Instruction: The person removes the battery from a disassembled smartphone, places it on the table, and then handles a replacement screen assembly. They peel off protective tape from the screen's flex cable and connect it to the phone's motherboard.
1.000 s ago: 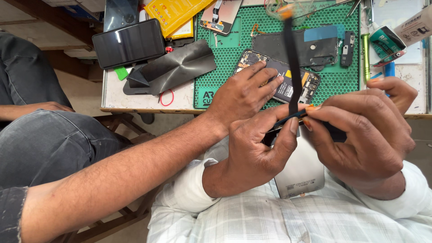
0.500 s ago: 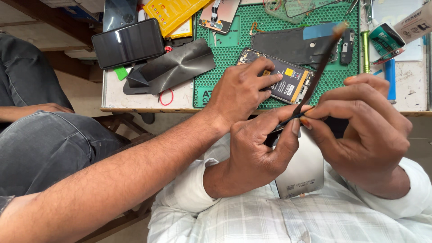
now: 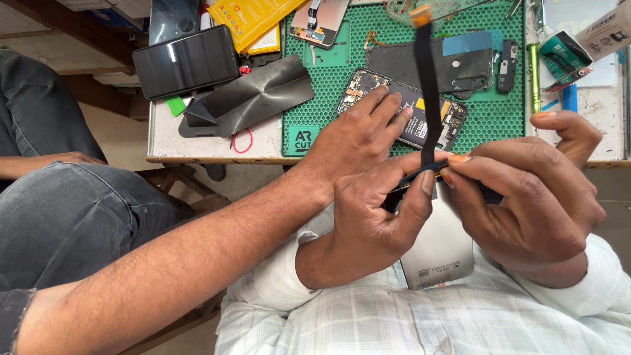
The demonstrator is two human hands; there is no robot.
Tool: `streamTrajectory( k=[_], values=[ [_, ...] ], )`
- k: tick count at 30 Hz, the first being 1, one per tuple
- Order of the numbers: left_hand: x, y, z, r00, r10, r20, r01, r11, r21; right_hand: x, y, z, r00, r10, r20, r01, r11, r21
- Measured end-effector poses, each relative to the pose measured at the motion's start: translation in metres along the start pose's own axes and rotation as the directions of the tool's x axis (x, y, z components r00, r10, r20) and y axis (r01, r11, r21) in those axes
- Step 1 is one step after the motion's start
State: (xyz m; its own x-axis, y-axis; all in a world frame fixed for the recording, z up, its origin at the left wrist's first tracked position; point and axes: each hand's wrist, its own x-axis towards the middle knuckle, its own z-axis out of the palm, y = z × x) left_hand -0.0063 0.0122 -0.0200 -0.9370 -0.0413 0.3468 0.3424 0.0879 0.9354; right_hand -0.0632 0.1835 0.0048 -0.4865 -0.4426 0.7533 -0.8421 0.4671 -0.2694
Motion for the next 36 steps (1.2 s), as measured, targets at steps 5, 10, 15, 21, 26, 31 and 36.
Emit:
streamTrajectory(
  k=[5,10,15,21,26,31,36],
  values=[
    [-0.001,-0.001,0.001,1.000,-0.002,-0.011,0.002,1.000,0.000,-0.001,-0.002,0.001,1.000,0.012,-0.004,-0.012,1.000,-0.026],
    [-0.002,-0.004,0.003,1.000,0.012,-0.022,-0.012,1.000,0.008,0.000,-0.002,0.000,1.000,0.001,0.001,-0.001,1.000,-0.028],
    [-0.001,-0.003,0.003,1.000,-0.014,-0.007,0.013,1.000,-0.017,0.000,-0.005,-0.004,0.999,0.021,0.043,-0.020,0.999,-0.026],
    [-0.003,-0.005,0.004,0.999,-0.028,-0.017,0.028,1.000,0.011,-0.002,-0.002,-0.005,0.999,0.007,0.042,-0.006,0.999,-0.035],
    [0.000,-0.006,0.006,1.000,-0.021,-0.008,0.021,0.999,0.025,-0.007,0.004,-0.006,0.998,0.014,0.060,-0.011,0.998,-0.054],
    [0.004,-0.004,0.007,0.999,-0.033,-0.001,0.033,0.999,-0.039,-0.010,0.011,-0.007,0.997,0.014,0.075,-0.010,0.999,-0.053],
    [-0.001,-0.014,0.007,1.000,0.018,-0.013,-0.018,1.000,0.011,-0.011,0.011,-0.006,0.997,0.053,0.062,-0.052,0.998,-0.022]
  ],
)
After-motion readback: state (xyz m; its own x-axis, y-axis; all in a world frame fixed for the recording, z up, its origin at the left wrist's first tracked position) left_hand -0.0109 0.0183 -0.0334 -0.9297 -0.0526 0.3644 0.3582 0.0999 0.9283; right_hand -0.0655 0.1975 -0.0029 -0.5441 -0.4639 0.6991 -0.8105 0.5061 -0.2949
